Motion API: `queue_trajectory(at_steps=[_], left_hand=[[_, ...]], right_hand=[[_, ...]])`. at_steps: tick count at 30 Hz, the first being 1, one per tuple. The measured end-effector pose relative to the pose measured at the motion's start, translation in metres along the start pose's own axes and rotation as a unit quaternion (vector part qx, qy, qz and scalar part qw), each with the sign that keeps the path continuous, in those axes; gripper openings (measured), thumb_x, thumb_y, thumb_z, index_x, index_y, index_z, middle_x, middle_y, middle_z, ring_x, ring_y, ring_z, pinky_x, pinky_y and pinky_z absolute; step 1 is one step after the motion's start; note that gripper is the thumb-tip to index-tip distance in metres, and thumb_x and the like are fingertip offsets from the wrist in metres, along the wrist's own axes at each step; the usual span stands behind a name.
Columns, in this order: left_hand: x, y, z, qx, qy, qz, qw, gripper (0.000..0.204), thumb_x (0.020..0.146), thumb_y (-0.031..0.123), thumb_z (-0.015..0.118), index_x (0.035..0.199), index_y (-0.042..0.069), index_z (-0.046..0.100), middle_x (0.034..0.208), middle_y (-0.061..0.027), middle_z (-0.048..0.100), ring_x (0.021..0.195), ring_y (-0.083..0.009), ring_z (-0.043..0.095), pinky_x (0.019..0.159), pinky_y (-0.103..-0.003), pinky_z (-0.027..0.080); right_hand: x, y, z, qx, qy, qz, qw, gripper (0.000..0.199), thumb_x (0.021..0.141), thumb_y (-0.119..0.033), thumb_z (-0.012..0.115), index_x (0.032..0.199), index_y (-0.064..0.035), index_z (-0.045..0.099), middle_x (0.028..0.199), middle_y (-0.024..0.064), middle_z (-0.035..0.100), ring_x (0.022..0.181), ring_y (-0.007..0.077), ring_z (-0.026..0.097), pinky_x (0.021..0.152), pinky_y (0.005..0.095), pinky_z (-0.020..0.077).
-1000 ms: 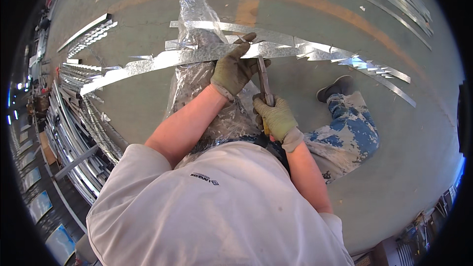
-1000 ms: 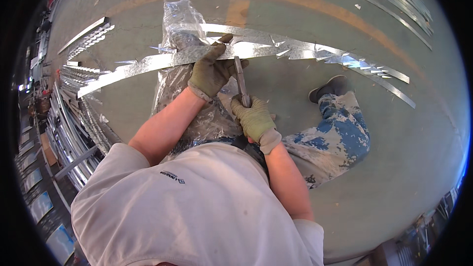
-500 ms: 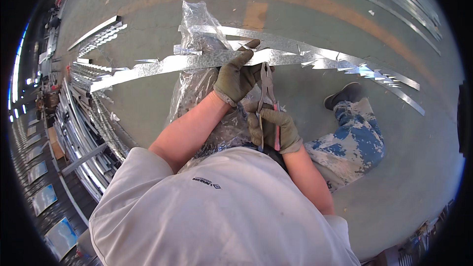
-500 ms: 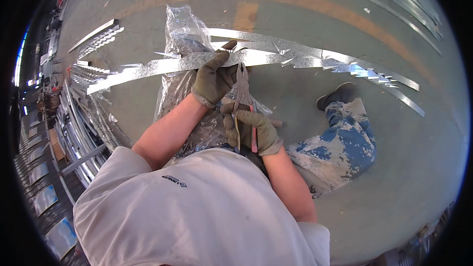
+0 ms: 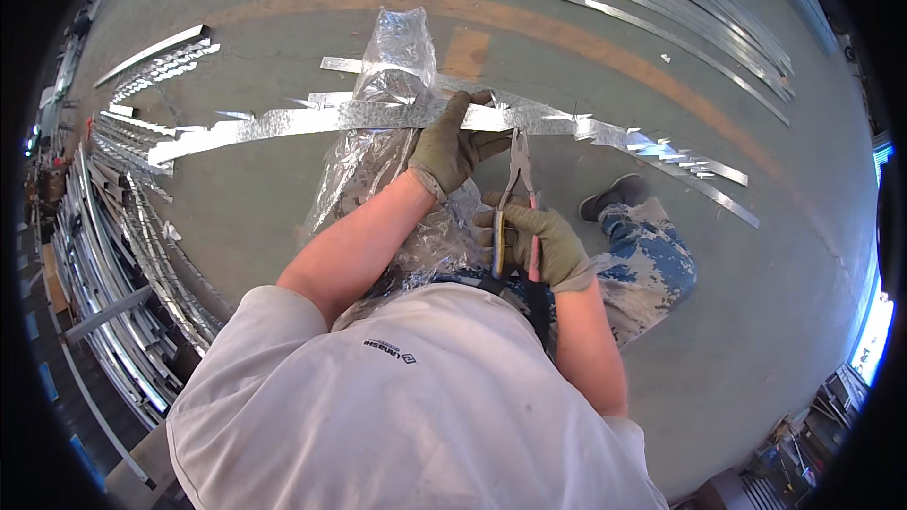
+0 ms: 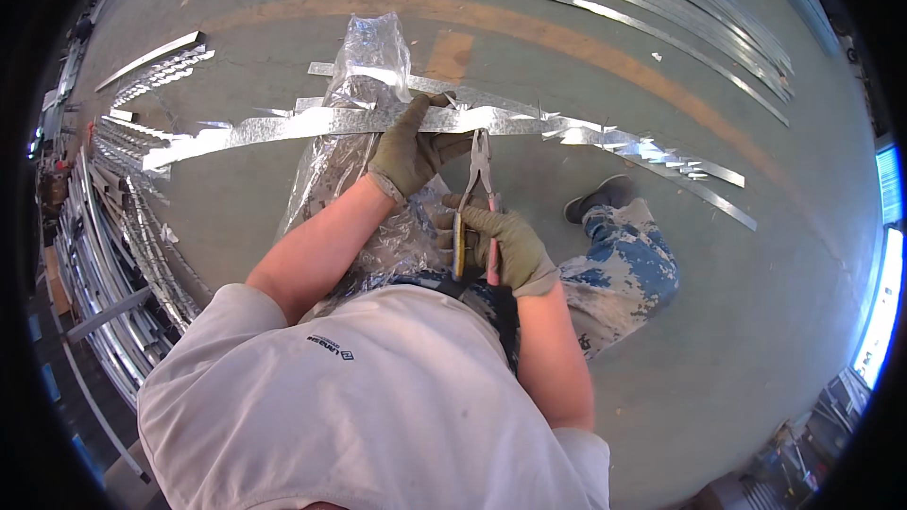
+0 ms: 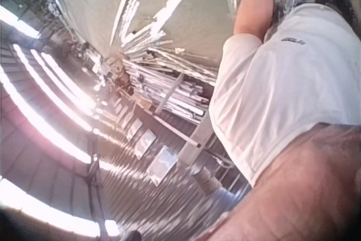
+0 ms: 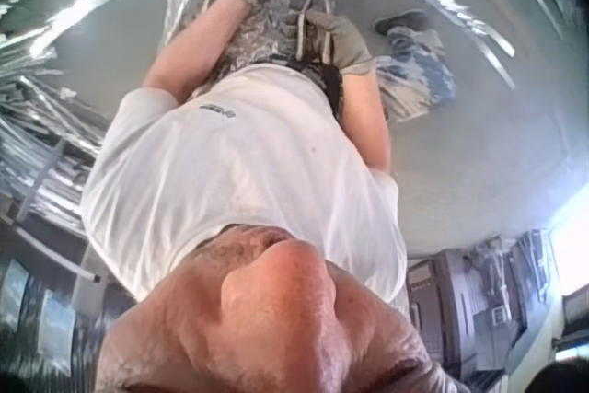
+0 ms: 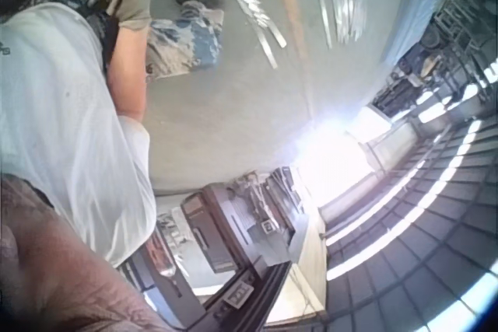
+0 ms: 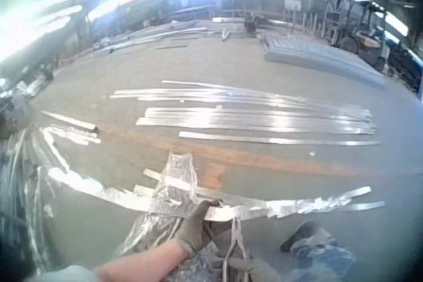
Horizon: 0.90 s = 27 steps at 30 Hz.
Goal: The person sits on the floor and uses tin snips to cut a long metal strip into shorter pieces. They hold the strip with one hand and cut with the other, placing cut pieces aside on the floor.
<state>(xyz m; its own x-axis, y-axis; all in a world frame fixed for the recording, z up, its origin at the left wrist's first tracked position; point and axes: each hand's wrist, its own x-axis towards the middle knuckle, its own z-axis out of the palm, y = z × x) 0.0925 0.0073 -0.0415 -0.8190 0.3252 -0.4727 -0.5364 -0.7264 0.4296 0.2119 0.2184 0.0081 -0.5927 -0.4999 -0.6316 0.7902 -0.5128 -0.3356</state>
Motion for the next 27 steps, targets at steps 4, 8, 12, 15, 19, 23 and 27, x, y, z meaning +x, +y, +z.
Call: queue_trajectory(at_steps=[4,8,12,15,19,23,27], left_hand=[[-0.002,0.0,0.001,0.011,0.008,0.002,1.0,0.049,0.122,0.042,0.052,0.149,0.003,0.062,0.133,-0.0183,0.075,0.119,-0.0352,0.08,0.105,-0.053,0.069],[-0.002,0.001,0.003,0.011,0.009,0.007,1.0,0.049,0.123,0.041,0.051,0.149,0.002,0.062,0.131,-0.0169,0.076,0.116,-0.0342,0.08,0.102,-0.051,0.07],[0.0,-0.001,-0.006,-0.002,-0.005,0.009,1.0,0.045,0.122,0.041,0.053,0.145,0.004,0.062,0.132,-0.021,0.076,0.119,-0.0381,0.079,0.102,-0.053,0.069],[0.003,-0.003,-0.007,-0.011,-0.011,0.008,1.0,0.044,0.122,0.04,0.054,0.144,0.003,0.061,0.132,-0.0232,0.076,0.119,-0.0406,0.079,0.103,-0.056,0.068],[0.003,-0.002,-0.007,-0.009,-0.014,0.002,1.0,0.046,0.121,0.041,0.055,0.145,0.002,0.061,0.129,-0.0219,0.075,0.115,-0.0389,0.079,0.104,-0.056,0.067],[-0.002,0.0,0.0,-0.011,-0.002,0.003,1.0,0.047,0.122,0.041,0.054,0.146,0.002,0.062,0.127,-0.0198,0.076,0.112,-0.0368,0.079,0.101,-0.054,0.069],[-0.005,0.0,0.006,-0.02,0.015,0.004,1.0,0.049,0.122,0.041,0.052,0.148,0.001,0.063,0.121,-0.0166,0.076,0.105,-0.0339,0.08,0.096,-0.051,0.071]], right_hand=[[0.009,0.013,-0.005,-0.039,0.052,-0.011,0.998,0.039,0.11,-0.018,0.075,0.144,0.001,0.069,0.12,0.0205,0.083,0.094,0.0332,0.083,0.077,0.0464,0.0688],[0.014,0.021,-0.008,-0.064,0.077,-0.013,0.995,0.035,0.11,-0.019,0.075,0.139,-0.0003,0.071,0.117,0.0187,0.083,0.092,0.0307,0.083,0.073,0.0434,0.0675],[0.02,0.033,0.004,-0.16,0.145,-0.056,0.975,0.032,0.109,-0.025,0.076,0.132,-0.0029,0.073,0.105,0.0153,0.082,0.071,0.0254,0.076,0.056,0.0389,0.0592],[0.025,0.027,-0.001,-0.261,0.152,-0.025,0.953,0.034,0.109,-0.027,0.078,0.131,-0.0025,0.072,0.106,0.0141,0.079,0.078,0.0256,0.073,0.065,0.0417,0.058],[0.026,0.028,0.014,-0.33,0.183,-0.046,0.925,0.033,0.107,-0.037,0.076,0.117,-0.0059,0.071,0.079,0.0099,0.069,0.04,0.0219,0.052,0.035,0.0396,0.0381],[0.024,0.019,0.031,-0.355,0.213,-0.012,0.91,0.034,0.108,-0.037,0.078,0.117,-0.0038,0.074,0.087,0.0104,0.074,0.062,0.0211,0.064,0.051,0.0385,0.0492],[0.023,0.016,0.039,-0.351,0.223,0.013,0.91,0.038,0.11,-0.039,0.077,0.118,-0.0024,0.075,0.092,0.0112,0.077,0.067,0.0201,0.067,0.053,0.0378,0.051]])
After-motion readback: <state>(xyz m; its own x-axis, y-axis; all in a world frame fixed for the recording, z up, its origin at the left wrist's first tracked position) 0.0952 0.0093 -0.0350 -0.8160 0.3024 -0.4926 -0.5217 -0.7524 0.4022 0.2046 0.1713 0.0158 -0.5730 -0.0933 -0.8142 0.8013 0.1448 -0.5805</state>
